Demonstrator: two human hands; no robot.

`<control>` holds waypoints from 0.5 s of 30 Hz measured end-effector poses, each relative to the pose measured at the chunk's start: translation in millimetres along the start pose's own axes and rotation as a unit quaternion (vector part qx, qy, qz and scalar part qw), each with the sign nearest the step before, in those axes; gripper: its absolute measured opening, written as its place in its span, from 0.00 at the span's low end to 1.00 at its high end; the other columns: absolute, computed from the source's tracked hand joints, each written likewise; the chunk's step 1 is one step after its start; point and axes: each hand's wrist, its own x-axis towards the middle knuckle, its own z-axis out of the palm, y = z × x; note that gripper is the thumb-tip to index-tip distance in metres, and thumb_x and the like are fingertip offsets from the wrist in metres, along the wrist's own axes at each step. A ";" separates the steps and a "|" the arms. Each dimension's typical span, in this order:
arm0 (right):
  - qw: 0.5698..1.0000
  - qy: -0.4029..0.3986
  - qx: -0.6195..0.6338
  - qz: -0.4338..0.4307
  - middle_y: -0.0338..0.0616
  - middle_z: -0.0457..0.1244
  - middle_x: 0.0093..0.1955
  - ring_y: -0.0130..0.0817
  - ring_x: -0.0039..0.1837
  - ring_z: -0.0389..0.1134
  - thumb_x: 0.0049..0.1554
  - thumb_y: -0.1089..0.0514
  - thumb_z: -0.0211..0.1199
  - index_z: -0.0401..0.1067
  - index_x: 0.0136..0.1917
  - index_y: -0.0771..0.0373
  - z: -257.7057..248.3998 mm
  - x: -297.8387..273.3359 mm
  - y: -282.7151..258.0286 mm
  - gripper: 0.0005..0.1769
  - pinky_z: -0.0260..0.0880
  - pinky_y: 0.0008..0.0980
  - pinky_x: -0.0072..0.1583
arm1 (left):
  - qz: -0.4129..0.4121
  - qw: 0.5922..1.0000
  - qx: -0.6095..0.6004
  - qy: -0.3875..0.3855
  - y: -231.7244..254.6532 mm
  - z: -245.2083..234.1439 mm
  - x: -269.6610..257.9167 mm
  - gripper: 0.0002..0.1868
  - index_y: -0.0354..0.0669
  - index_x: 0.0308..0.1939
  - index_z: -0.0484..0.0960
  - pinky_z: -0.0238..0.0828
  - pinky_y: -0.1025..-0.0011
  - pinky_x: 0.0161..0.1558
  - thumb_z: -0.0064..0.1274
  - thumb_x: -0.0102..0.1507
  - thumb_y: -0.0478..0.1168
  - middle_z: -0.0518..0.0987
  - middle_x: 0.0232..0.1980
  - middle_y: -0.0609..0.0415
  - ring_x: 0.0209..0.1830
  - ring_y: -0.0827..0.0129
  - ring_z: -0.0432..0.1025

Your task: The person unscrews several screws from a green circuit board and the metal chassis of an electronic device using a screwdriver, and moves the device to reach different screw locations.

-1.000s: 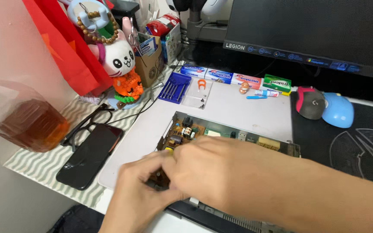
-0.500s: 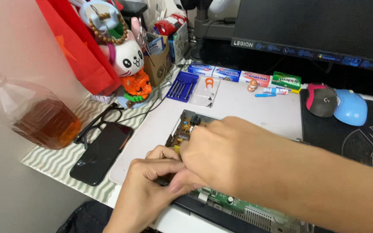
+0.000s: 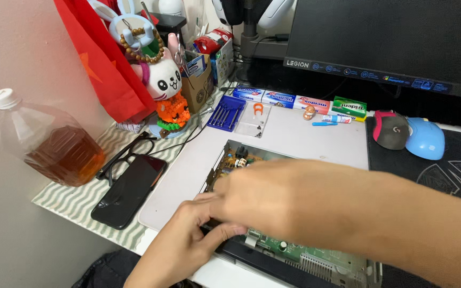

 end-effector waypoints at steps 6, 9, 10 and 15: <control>0.988 0.056 -0.116 0.082 0.37 0.61 0.39 0.45 0.35 0.67 0.73 0.29 0.43 0.66 0.43 0.53 28.5 6.0 6.8 0.30 0.66 0.51 0.37 | -0.050 0.997 -0.026 0.061 2.8 2.6 -1.0 0.11 0.45 0.25 0.85 0.64 0.75 0.36 0.70 0.58 0.42 0.77 0.26 0.63 0.30 0.75 0.67; 0.986 0.078 0.005 0.148 0.42 0.65 0.36 0.53 0.44 0.71 0.62 0.17 0.50 0.63 0.47 0.52 19.7 -3.8 -2.6 0.36 0.67 0.53 0.45 | 0.064 0.992 0.003 0.111 4.7 7.3 3.5 0.13 0.42 0.36 0.88 0.79 0.70 0.48 0.62 0.60 0.48 0.88 0.37 0.57 0.40 0.70 0.83; 0.986 0.080 0.006 0.148 0.42 0.65 0.36 0.53 0.44 0.71 0.62 0.17 0.50 0.63 0.47 0.52 16.5 1.9 -3.7 0.36 0.67 0.53 0.45 | 0.065 0.992 0.005 0.110 2.8 11.1 4.4 0.13 0.42 0.36 0.88 0.79 0.70 0.48 0.62 0.60 0.48 0.88 0.37 0.57 0.40 0.70 0.83; 0.992 0.046 0.073 0.090 0.34 0.69 0.44 0.46 0.47 0.72 0.51 0.69 0.59 0.62 0.61 0.44 16.0 6.3 -6.3 0.28 0.67 0.43 0.48 | -0.056 0.969 -0.013 0.240 -2.5 33.4 5.5 0.17 0.52 0.18 0.77 0.63 0.76 0.27 0.74 0.45 0.34 0.74 0.22 0.66 0.25 0.81 0.65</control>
